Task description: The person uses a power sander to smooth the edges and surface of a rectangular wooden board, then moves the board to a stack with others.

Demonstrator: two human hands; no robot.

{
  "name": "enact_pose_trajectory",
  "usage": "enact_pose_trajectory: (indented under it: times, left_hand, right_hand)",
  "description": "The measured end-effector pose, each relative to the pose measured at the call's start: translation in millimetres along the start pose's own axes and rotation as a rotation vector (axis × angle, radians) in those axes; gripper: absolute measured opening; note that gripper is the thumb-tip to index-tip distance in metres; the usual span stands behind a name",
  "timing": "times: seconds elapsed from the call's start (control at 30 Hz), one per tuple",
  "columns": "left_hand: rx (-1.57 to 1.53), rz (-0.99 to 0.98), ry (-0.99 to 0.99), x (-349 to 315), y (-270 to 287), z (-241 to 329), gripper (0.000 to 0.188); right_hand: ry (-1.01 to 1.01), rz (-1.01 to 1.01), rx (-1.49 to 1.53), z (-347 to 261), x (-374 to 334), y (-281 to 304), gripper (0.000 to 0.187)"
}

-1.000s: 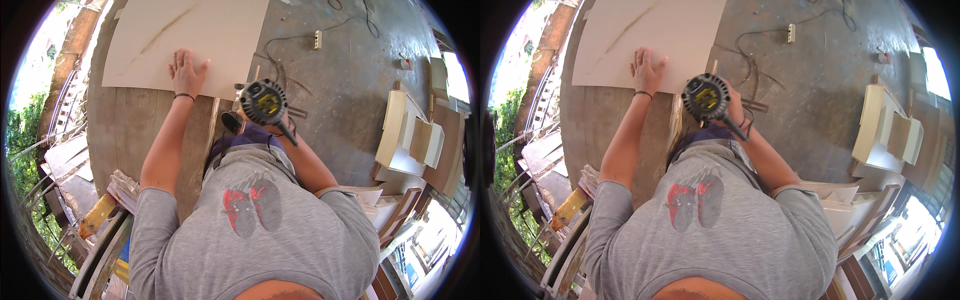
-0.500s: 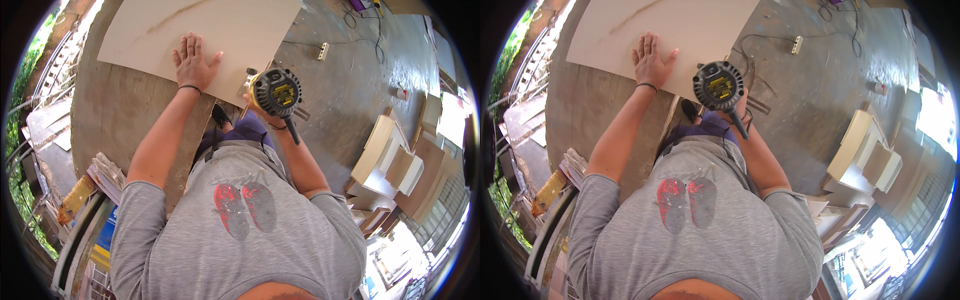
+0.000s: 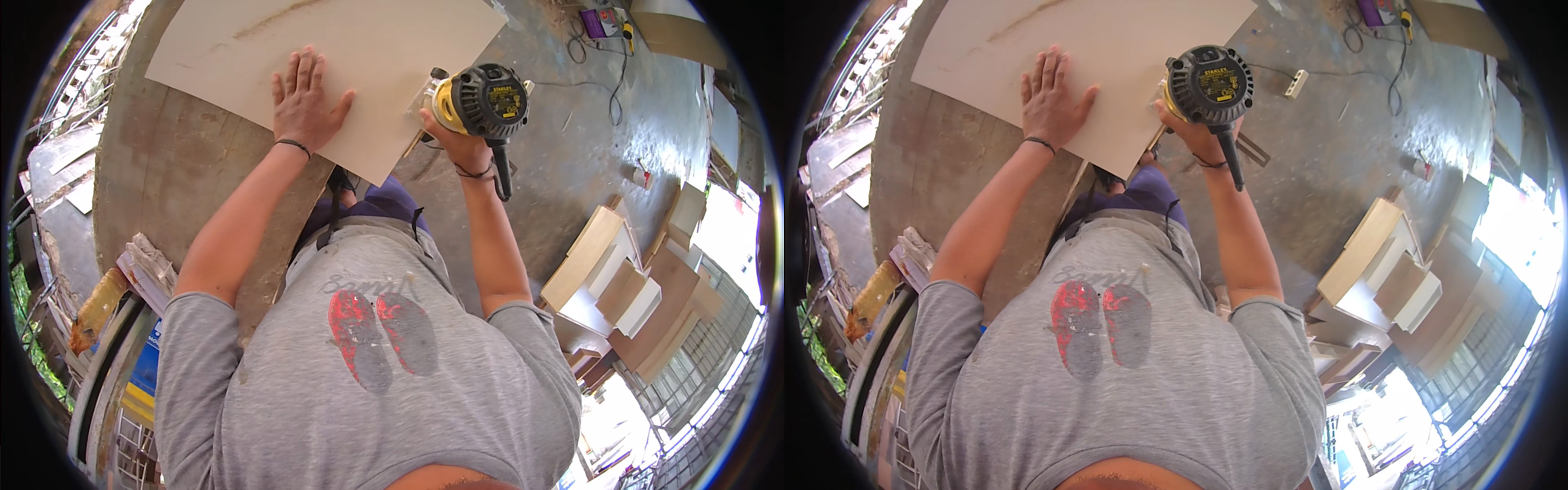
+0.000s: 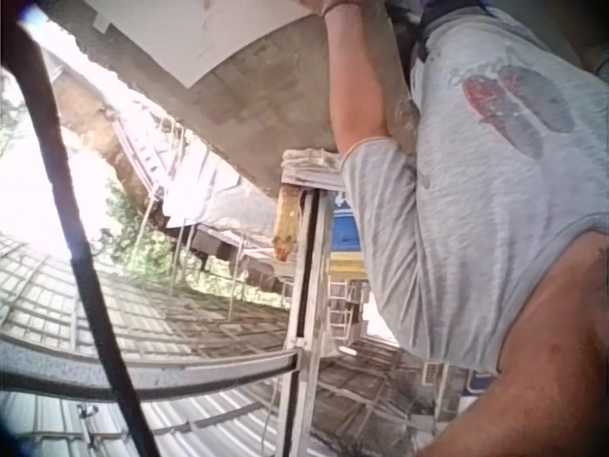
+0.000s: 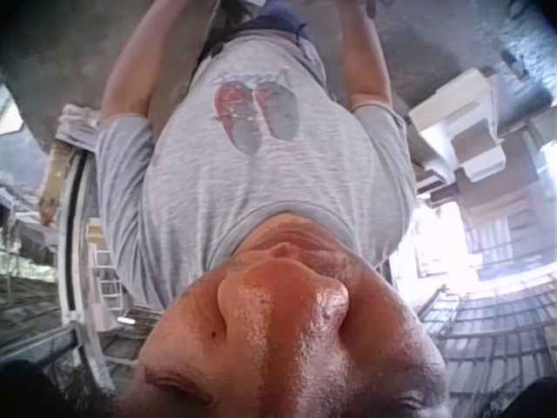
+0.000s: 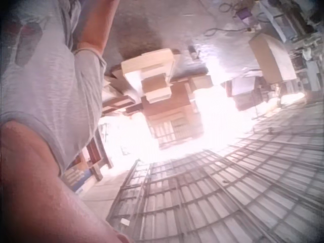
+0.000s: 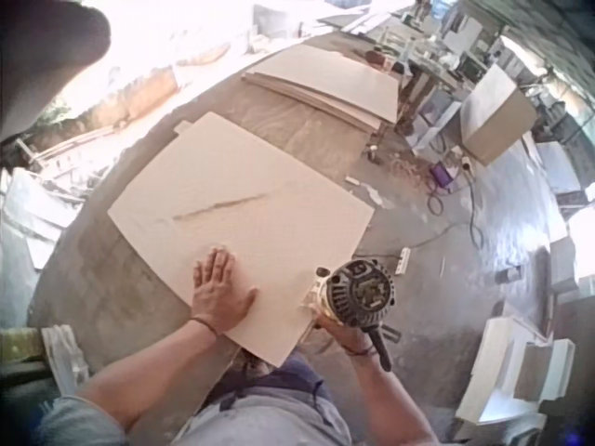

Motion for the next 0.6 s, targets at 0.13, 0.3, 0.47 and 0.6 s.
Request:
enact_pose_trajectory:
  times: [0.13, 0.3, 0.47, 0.6]
  left_hand:
    - [-0.006, 0.008, -0.005, -0.1, 2.0, 0.1, 0.077]
    - [-0.005, 0.006, -0.001, -0.3, 3.3, -0.1, 0.075]
    - [-0.009, 0.002, -0.001, -1.9, 3.4, -0.2, 0.075]
    - [0.003, -0.007, 0.004, -1.4, 2.1, -1.2, 0.074]
  right_hand:
    - [0.015, 0.014, -0.005, 1.9, 7.2, 6.2, 0.05]
    - [0.036, 0.016, -0.003, 10.5, 19.6, 13.0, 0.05]
    - [0.047, 0.026, -0.006, 26.2, 29.6, 19.2, 0.049]
    - [0.004, 0.028, 0.085, 41.7, 40.3, 24.4, 0.048]
Point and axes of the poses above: each hand's wrist, its own x-axis towards the middle knuckle, its own y-axis out of the back of the hand, z = x × y, the point moved 10 cm from there along x, towards the middle knuckle, and after that the axes turned 13 degrees about -z, right-handed, at the moved point
